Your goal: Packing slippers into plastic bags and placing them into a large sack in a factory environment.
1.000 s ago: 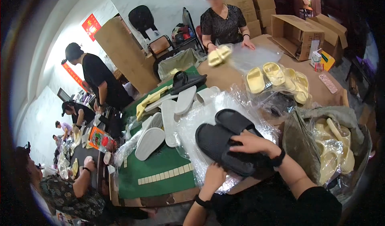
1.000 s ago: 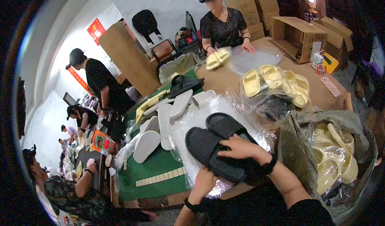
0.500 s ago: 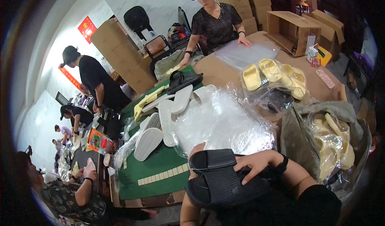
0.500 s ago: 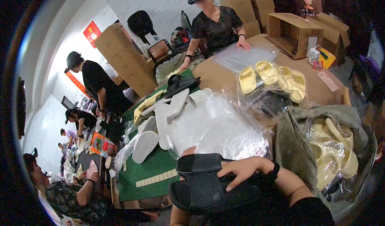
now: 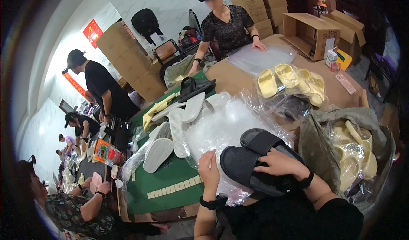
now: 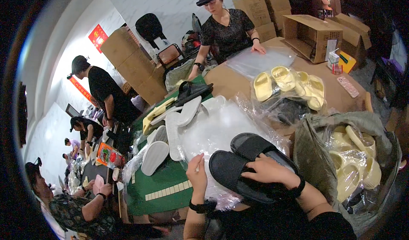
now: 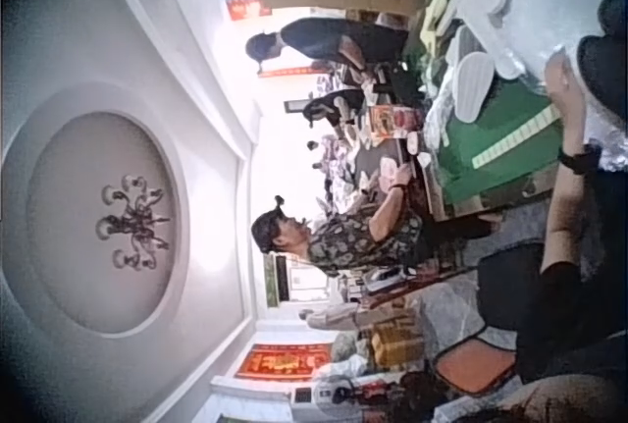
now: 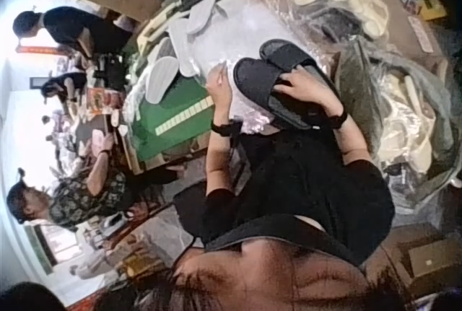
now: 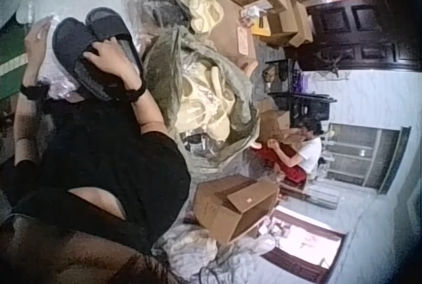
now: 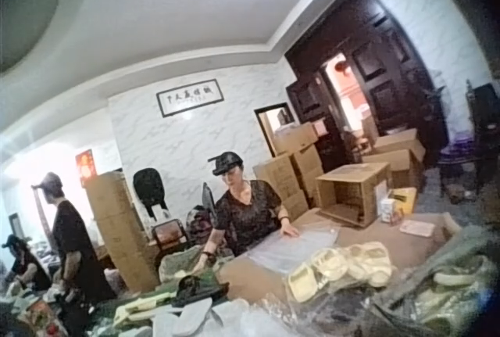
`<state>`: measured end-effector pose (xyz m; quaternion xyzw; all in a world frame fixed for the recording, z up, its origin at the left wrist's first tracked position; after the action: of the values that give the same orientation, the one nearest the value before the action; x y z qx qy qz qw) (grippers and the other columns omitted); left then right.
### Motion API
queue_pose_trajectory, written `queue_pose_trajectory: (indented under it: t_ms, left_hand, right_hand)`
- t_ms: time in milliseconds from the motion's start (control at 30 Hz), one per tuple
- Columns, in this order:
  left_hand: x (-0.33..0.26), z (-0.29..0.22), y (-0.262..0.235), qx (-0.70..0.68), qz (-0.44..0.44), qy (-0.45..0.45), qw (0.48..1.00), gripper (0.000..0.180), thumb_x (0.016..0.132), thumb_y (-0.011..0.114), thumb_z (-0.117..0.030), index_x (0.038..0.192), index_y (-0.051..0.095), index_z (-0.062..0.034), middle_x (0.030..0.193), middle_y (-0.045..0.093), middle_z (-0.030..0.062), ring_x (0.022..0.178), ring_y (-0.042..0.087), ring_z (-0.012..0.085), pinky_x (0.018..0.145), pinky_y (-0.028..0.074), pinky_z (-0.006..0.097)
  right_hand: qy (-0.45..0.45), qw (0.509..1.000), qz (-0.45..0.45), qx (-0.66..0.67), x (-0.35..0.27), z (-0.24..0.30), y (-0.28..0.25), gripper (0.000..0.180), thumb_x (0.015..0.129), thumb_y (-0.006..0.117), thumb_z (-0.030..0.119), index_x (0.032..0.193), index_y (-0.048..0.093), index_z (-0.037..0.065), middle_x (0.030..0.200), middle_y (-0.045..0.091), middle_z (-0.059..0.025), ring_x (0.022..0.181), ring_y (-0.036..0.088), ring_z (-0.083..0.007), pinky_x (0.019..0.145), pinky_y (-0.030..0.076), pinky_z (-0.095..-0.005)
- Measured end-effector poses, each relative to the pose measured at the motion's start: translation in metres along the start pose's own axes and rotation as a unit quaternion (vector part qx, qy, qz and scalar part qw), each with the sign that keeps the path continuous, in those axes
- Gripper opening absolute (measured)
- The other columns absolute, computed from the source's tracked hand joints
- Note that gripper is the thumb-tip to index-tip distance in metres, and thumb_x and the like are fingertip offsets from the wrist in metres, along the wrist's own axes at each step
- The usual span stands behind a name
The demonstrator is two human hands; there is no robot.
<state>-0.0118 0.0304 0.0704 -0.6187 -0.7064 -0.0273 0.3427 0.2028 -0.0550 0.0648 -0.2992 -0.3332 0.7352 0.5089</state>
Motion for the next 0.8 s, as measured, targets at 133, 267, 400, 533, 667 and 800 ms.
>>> queue_pose_trajectory:
  t_ms: [133,267,400,533,667,800]
  left_hand:
    - [-0.009,-0.037,0.015,0.084,0.067,0.109,0.988,0.017,0.083,0.060,-0.008,0.097,0.069,-0.0084,0.112,0.059,0.0122,0.112,0.049,0.0309,0.097,0.036,0.040]
    - [-0.022,-0.044,0.028,0.019,0.123,0.088,0.988,0.021,0.081,0.061,-0.004,0.100,0.069,-0.0095,0.124,0.052,0.0138,0.123,0.041,0.0330,0.101,0.033,0.038]
    - [-0.035,-0.063,0.028,0.006,0.163,0.094,0.982,0.023,0.082,0.061,-0.004,0.102,0.068,-0.0105,0.132,0.046,0.0148,0.128,0.036,0.0338,0.103,0.031,0.039]
    - [-0.055,-0.077,0.026,-0.082,0.200,0.037,0.976,0.020,0.082,0.061,-0.003,0.099,0.069,-0.0085,0.133,0.043,0.0143,0.129,0.034,0.0324,0.103,0.031,0.039]
    - [-0.080,-0.065,0.016,-0.242,0.140,-0.092,0.956,0.046,0.081,0.056,0.006,0.125,0.047,-0.0057,0.141,0.029,0.0128,0.131,0.028,0.0312,0.103,0.032,0.041]
    - [-0.106,-0.005,0.033,-0.326,0.141,-0.251,0.900,0.083,0.082,0.053,0.009,0.143,0.001,-0.0111,0.137,0.028,0.0205,0.124,0.038,0.0335,0.095,0.041,0.040]
  right_hand:
    - [-0.016,1.000,-0.022,0.015,0.011,-0.007,0.002,0.044,0.085,0.055,0.043,0.102,0.063,0.003,0.090,0.061,-0.0209,0.089,0.050,-0.0368,0.081,0.041,-0.0396]
    - [-0.021,0.998,-0.049,0.045,0.019,-0.008,-0.001,0.046,0.085,0.053,0.045,0.100,0.061,0.002,0.090,0.061,-0.0231,0.091,0.050,-0.0398,0.084,0.040,-0.0428]
    - [0.008,0.997,-0.074,0.014,0.033,-0.011,0.005,0.044,0.085,0.054,0.042,0.101,0.058,0.001,0.091,0.059,-0.0260,0.094,0.050,-0.0422,0.084,0.041,-0.0462]
    - [0.060,0.979,-0.192,0.026,0.048,-0.024,-0.005,0.039,0.083,0.057,0.036,0.100,0.056,0.001,0.091,0.058,-0.0271,0.092,0.050,-0.0433,0.081,0.042,-0.0465]
    - [0.100,0.962,-0.247,0.058,0.064,-0.021,-0.015,0.041,0.083,0.056,0.038,0.103,0.055,0.002,0.090,0.058,-0.0273,0.092,0.051,-0.0440,0.081,0.042,-0.0472]
    - [0.057,0.979,-0.197,0.021,0.077,0.000,-0.008,0.047,0.083,0.054,0.042,0.109,0.054,0.002,0.094,0.057,-0.0280,0.093,0.050,-0.0445,0.082,0.042,-0.0488]
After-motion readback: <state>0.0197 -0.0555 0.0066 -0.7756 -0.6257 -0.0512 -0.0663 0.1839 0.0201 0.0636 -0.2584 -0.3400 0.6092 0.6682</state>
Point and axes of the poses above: each hand's wrist, its own x-axis towards the middle knuckle, its own y-axis out of the palm, z = x × y, the point moved 7 cm from there along x, towards the middle knuckle
